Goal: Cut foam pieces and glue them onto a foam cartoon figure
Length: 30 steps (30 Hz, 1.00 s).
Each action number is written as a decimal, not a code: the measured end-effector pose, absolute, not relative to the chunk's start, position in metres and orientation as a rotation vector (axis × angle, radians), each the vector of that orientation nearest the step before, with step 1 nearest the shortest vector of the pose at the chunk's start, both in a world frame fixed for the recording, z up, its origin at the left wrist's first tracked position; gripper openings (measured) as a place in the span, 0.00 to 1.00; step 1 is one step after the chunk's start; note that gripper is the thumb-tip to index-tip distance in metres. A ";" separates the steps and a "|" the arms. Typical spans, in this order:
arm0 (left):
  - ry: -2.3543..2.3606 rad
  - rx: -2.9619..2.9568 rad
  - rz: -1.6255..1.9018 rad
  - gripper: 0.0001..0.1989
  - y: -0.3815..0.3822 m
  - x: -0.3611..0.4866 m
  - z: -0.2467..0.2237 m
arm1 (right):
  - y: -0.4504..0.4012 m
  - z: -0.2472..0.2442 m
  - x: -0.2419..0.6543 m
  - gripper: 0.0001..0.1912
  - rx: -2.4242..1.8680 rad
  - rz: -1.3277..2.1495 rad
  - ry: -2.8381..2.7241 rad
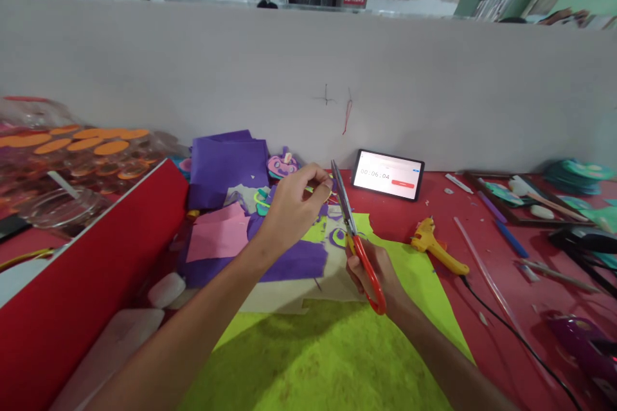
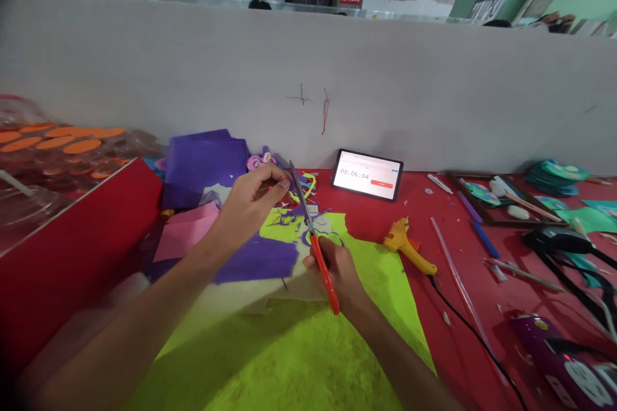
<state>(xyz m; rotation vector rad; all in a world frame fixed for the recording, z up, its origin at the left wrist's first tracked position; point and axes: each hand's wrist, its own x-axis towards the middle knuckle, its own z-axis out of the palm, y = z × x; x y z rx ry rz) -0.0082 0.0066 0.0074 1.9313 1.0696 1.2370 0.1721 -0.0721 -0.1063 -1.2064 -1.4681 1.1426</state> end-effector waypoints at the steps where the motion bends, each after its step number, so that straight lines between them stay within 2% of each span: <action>1: 1.077 1.914 1.258 0.07 0.007 -0.008 0.006 | -0.072 -0.108 0.172 0.35 -1.211 1.132 -1.468; 9: 0.948 1.614 1.382 0.06 0.010 -0.005 -0.001 | -0.074 -0.111 0.164 0.35 -1.121 1.225 -1.353; 13: 0.992 1.687 1.370 0.09 0.012 -0.005 -0.002 | -0.078 -0.112 0.157 0.37 -1.100 1.297 -1.312; 20: 0.867 1.565 1.372 0.04 0.018 -0.003 -0.010 | -0.079 -0.120 0.156 0.36 -1.089 1.279 -1.329; 30: 0.920 1.532 1.404 0.03 0.012 0.001 -0.011 | -0.077 -0.120 0.158 0.35 -1.112 1.263 -1.326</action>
